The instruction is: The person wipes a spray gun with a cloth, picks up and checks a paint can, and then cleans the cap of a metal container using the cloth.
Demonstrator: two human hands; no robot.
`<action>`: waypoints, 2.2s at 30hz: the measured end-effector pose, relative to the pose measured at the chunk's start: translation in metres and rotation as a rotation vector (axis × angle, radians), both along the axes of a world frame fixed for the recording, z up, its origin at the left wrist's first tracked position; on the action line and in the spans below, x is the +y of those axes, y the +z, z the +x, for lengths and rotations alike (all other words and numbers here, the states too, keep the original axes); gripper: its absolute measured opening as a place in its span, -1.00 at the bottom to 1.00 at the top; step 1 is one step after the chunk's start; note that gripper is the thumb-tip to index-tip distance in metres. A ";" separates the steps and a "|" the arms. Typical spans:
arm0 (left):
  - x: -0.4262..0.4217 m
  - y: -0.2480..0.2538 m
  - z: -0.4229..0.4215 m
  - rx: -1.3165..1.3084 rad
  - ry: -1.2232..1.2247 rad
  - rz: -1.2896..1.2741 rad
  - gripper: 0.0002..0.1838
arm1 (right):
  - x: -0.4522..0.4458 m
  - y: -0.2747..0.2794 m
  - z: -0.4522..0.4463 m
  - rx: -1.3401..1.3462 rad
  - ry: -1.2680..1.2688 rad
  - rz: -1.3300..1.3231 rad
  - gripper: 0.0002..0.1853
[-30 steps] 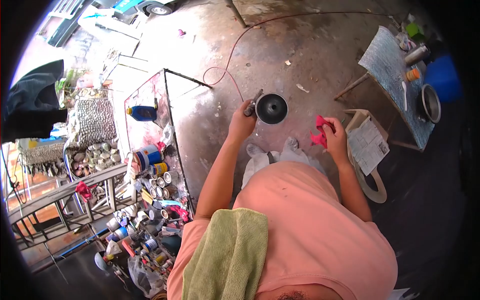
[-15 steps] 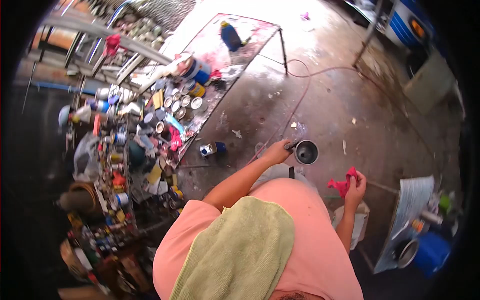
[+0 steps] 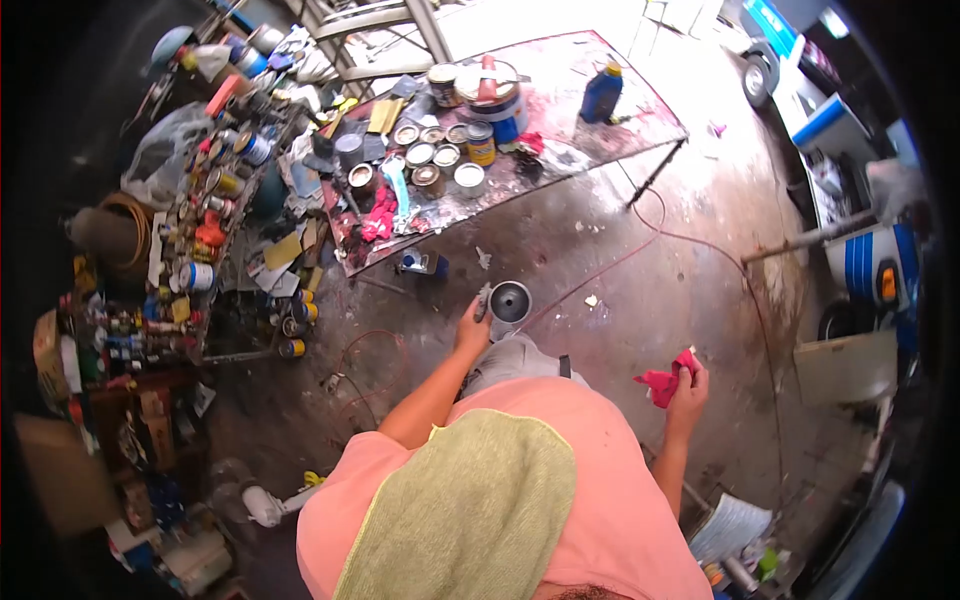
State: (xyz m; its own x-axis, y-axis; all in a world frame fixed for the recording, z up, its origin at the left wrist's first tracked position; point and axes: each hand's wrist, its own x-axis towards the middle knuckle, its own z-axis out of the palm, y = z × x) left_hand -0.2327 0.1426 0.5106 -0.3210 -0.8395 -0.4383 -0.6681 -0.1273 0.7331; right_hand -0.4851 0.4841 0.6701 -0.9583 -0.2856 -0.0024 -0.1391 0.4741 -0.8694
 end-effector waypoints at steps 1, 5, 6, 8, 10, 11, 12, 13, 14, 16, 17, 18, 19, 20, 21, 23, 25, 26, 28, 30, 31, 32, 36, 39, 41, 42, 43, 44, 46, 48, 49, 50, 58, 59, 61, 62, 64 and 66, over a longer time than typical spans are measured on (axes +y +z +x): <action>-0.003 -0.010 0.011 0.007 0.063 -0.021 -0.36 | -0.020 0.004 -0.002 -0.049 0.009 -0.040 -0.70; -0.023 -0.027 0.048 -0.046 0.257 -0.157 -0.31 | -0.109 0.024 -0.012 -0.242 0.159 -0.077 -0.79; -0.027 -0.027 0.056 -0.084 0.293 -0.203 -0.31 | -0.134 0.021 -0.013 -0.348 0.222 -0.108 -0.79; -0.041 -0.028 0.064 0.142 0.495 -0.177 -0.40 | -0.187 0.008 -0.015 -0.562 0.342 -0.169 -0.80; -0.062 -0.037 0.080 0.474 0.720 0.034 -0.53 | -0.249 0.000 -0.004 -0.687 0.497 -0.192 -0.82; -0.071 -0.040 0.090 0.641 0.824 0.141 -0.59 | -0.275 -0.014 0.001 -0.678 0.615 -0.179 -0.81; -0.079 -0.039 0.099 0.632 0.843 0.153 -0.64 | -0.301 -0.031 0.008 -0.668 0.731 -0.169 -0.80; -0.088 -0.037 0.107 0.624 0.861 0.167 -0.69 | -0.327 -0.044 0.018 -0.682 0.818 -0.134 -0.80; -0.093 -0.033 0.111 0.617 0.881 0.182 -0.73 | -0.350 -0.055 0.030 -0.695 0.905 -0.095 -0.79; -0.099 -0.002 0.107 0.703 0.971 0.162 -0.75 | -0.393 -0.076 0.062 -0.584 1.115 0.024 -0.79; -0.100 0.002 0.107 0.745 1.005 0.157 -0.73 | -0.411 -0.088 0.081 -0.532 1.201 0.071 -0.81; -0.100 0.004 0.105 0.789 1.040 0.154 -0.72 | -0.424 -0.096 0.099 -0.478 1.287 0.121 -0.83; -0.097 0.004 0.102 0.804 1.081 0.138 -0.70 | -0.435 -0.093 0.119 -0.673 1.283 0.215 -0.83; -0.093 0.003 0.099 0.820 1.120 0.118 -0.68 | -0.447 -0.091 0.137 -0.864 1.269 0.310 -0.83; -0.090 0.001 0.096 0.837 1.162 0.094 -0.66 | -0.453 -0.102 0.153 -0.725 1.390 0.301 -0.82; -0.085 0.007 0.090 0.755 1.193 0.038 -0.61 | -0.455 -0.136 0.184 -0.500 1.521 0.322 -0.81; -0.064 -0.047 0.088 0.752 1.223 -0.024 -0.59 | -0.452 -0.173 0.211 -0.440 1.553 0.397 -0.81; -0.055 -0.053 0.083 0.677 1.263 -0.076 -0.61 | -0.450 -0.180 0.217 -0.754 1.509 0.361 -0.79; -0.055 -0.057 0.085 0.504 1.338 -0.163 -0.63 | -0.448 -0.184 0.233 -1.368 1.296 0.329 -0.74; -0.046 -0.094 0.098 0.494 1.439 -0.169 -0.64 | -0.442 -0.207 0.228 -1.349 1.359 0.365 -0.67; -0.043 -0.109 0.103 0.513 1.502 -0.113 -0.60 | -0.441 -0.217 0.226 -1.286 1.347 0.347 -0.67; -0.040 -0.122 0.107 0.538 1.556 -0.055 -0.56 | -0.443 -0.231 0.221 -1.217 1.330 0.322 -0.66; -0.026 -0.187 0.115 0.456 1.658 0.123 -0.52 | -0.494 -0.364 0.174 -0.382 1.616 0.548 -0.61; -0.031 -0.234 0.107 0.535 1.761 0.033 -0.50 | -0.544 -0.470 0.174 0.257 1.687 0.565 -0.20; -0.039 -0.251 0.105 0.671 1.799 -0.011 -0.45 | -0.593 -0.530 0.197 0.315 1.700 0.691 0.14; -0.039 -0.272 0.098 0.514 1.783 -0.074 -0.43 | -0.610 -0.561 0.207 0.393 1.661 0.734 0.18; -0.040 -0.298 0.093 0.360 1.745 -0.124 -0.40 | -0.626 -0.587 0.220 0.420 1.688 0.621 0.22; -0.037 -0.332 0.088 0.403 1.742 -0.010 -0.37 | -0.640 -0.601 0.235 0.419 1.701 0.581 0.26; -0.049 -0.331 0.091 0.475 1.803 0.110 -0.33 | -0.665 -0.645 0.255 0.610 1.599 0.685 0.30; -0.053 -0.358 0.086 0.265 1.710 0.082 -0.31 | -0.675 -0.657 0.274 0.646 1.532 0.801 0.30; -0.054 -0.373 0.085 0.179 1.669 0.048 -0.29 | -0.680 -0.667 0.274 0.677 1.525 0.786 0.31; -0.053 -0.385 0.083 0.173 1.646 0.083 -0.29 | -0.682 -0.675 0.273 0.708 1.520 0.773 0.31; -0.066 -0.413 0.090 0.125 1.558 0.231 -0.23 | -0.663 -0.651 0.250 0.789 1.643 0.624 0.10; -0.067 -0.417 0.089 0.104 1.545 0.222 -0.21 | -0.655 -0.640 0.245 0.797 1.631 0.682 0.10; -0.073 -0.418 0.092 0.070 1.506 0.242 -0.16 | -0.637 -0.611 0.238 0.822 1.596 0.787 0.10; -0.074 -0.417 0.094 0.055 1.480 0.274 -0.13 | -0.627 -0.594 0.230 0.863 1.629 0.781 0.09; -0.075 -0.411 0.094 0.009 1.429 0.248 -0.09 | -0.602 -0.559 0.212 0.946 1.699 0.770 0.08; -0.072 -0.406 0.087 -0.053 1.373 0.135 -0.05 | -0.583 -0.521 0.202 0.985 1.743 0.904 0.04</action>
